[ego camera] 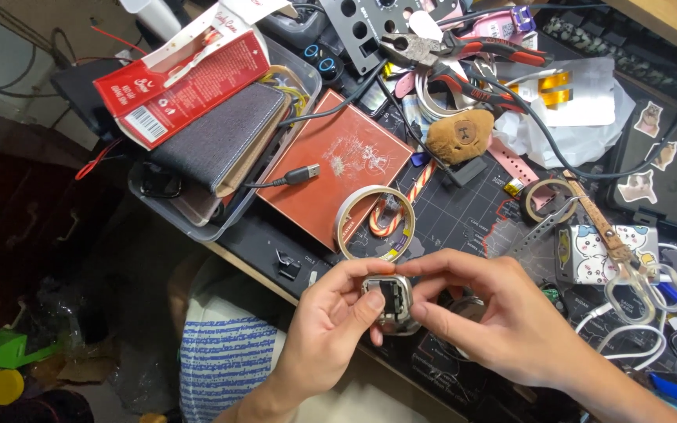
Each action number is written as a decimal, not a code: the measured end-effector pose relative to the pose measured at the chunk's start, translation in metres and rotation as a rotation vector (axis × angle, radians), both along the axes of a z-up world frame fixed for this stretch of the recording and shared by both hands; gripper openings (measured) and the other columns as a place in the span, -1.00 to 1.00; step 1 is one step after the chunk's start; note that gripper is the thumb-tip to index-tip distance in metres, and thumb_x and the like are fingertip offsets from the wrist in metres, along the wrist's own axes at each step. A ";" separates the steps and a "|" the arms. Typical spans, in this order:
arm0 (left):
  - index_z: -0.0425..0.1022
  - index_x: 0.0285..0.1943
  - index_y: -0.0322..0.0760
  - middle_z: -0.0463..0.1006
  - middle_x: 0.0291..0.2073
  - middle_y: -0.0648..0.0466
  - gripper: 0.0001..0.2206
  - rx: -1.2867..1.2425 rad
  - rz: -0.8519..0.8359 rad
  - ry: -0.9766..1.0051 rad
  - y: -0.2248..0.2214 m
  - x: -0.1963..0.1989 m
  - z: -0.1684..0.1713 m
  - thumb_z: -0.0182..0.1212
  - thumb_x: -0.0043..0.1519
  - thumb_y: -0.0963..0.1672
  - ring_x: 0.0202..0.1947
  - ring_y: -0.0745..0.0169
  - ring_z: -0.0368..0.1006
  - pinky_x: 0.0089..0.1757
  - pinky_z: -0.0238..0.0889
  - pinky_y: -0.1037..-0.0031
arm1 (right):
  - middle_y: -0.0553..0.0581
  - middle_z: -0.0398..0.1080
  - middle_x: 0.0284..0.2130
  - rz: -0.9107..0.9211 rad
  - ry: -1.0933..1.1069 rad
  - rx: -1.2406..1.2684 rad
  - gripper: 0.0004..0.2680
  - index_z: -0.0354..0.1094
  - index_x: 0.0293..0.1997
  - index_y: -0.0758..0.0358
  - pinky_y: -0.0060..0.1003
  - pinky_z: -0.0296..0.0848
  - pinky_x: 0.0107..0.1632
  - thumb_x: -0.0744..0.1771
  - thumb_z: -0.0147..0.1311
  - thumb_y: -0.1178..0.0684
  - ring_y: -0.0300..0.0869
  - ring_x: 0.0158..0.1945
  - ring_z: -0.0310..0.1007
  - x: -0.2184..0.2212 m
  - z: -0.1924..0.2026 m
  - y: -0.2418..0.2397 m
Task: Assembling a small electronic device by fitting a battery into a frame and manipulating wires.
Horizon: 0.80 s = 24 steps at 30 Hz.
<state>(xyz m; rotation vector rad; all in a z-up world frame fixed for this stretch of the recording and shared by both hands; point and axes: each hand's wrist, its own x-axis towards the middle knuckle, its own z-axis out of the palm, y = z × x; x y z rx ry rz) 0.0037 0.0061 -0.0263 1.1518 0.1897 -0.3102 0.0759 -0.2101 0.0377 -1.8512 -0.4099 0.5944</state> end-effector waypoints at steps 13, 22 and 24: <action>0.51 0.30 -0.42 0.63 -0.11 -0.05 -0.64 -0.019 -0.100 0.078 0.008 0.005 0.002 0.26 0.41 -0.09 -0.32 0.38 0.51 -0.36 0.44 0.53 | -0.11 0.87 -0.40 -0.065 0.068 0.050 -0.75 0.67 0.07 0.14 -0.38 0.72 -0.10 0.34 0.31 -0.09 -0.37 -0.31 0.84 0.000 -0.006 0.001; 0.46 0.17 -0.36 0.67 -0.01 -0.09 -0.67 -0.115 -0.075 0.098 0.010 0.001 -0.002 0.45 0.30 -0.17 -0.06 0.30 0.63 -0.01 0.50 0.52 | -0.07 0.81 -0.38 -0.079 0.016 0.038 -0.78 0.71 0.04 0.14 -0.41 0.67 -0.16 0.34 0.31 -0.04 -0.38 -0.30 0.78 0.000 -0.011 -0.003; 0.46 0.19 -0.37 0.64 -0.02 -0.07 -0.66 -0.127 -0.067 0.074 0.009 0.000 -0.004 0.45 0.30 -0.17 -0.06 0.30 0.61 0.00 0.50 0.52 | -0.06 0.82 -0.32 -0.080 0.008 0.040 -0.77 0.69 0.09 0.13 -0.40 0.67 -0.11 0.35 0.27 -0.03 -0.37 -0.25 0.78 0.002 -0.012 -0.004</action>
